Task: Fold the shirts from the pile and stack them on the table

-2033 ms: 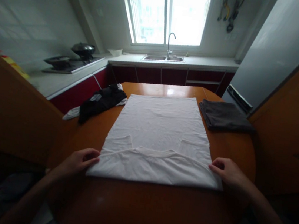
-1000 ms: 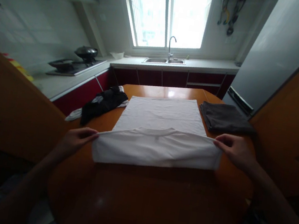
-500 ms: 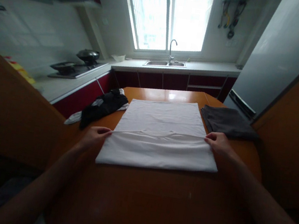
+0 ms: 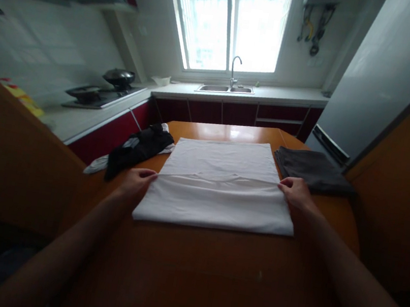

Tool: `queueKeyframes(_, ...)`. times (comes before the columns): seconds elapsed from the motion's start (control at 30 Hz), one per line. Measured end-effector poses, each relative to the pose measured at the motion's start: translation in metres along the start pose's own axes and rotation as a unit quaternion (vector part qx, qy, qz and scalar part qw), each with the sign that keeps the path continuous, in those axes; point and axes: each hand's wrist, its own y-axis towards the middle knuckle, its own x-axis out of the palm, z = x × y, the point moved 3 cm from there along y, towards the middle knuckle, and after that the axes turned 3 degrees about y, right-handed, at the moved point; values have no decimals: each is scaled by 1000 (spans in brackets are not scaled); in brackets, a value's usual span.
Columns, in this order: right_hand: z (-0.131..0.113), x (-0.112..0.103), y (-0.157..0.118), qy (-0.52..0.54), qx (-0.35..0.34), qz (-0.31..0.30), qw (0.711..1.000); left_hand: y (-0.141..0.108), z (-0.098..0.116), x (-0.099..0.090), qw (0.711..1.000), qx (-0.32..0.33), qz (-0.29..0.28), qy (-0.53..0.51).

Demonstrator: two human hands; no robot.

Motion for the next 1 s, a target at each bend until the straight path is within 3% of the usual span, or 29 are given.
queueKeyframes(0.17,1,-1,9,-15,-12,8,1000,9,-8,2,1000,4,23,6)
queueKeyframes(0.4,1,14,13,-106,-15,13,994,16,-19,12,998,24,8,50)
queueKeyframes(0.5,-7,11,7,-178,7,-12,984,16,-11,9,993,39,2,112)
queueKeyframes(0.6,-30,15,-9,-306,4,-2,952,7,14,18,970,102,40,217)
queueKeyframes(0.7,-71,38,-34,-342,-69,47,936,-15,52,57,947,201,7,251)
queueKeyframes(0.83,-116,100,-59,-241,-197,-55,949,-43,97,131,921,289,-104,241)
queueKeyframes(0.9,-121,123,-62,-227,-199,-100,948,-46,104,154,914,281,-135,260)
queueKeyframes(1.0,-113,144,-57,-241,-143,-142,949,-37,96,167,910,227,-166,304)
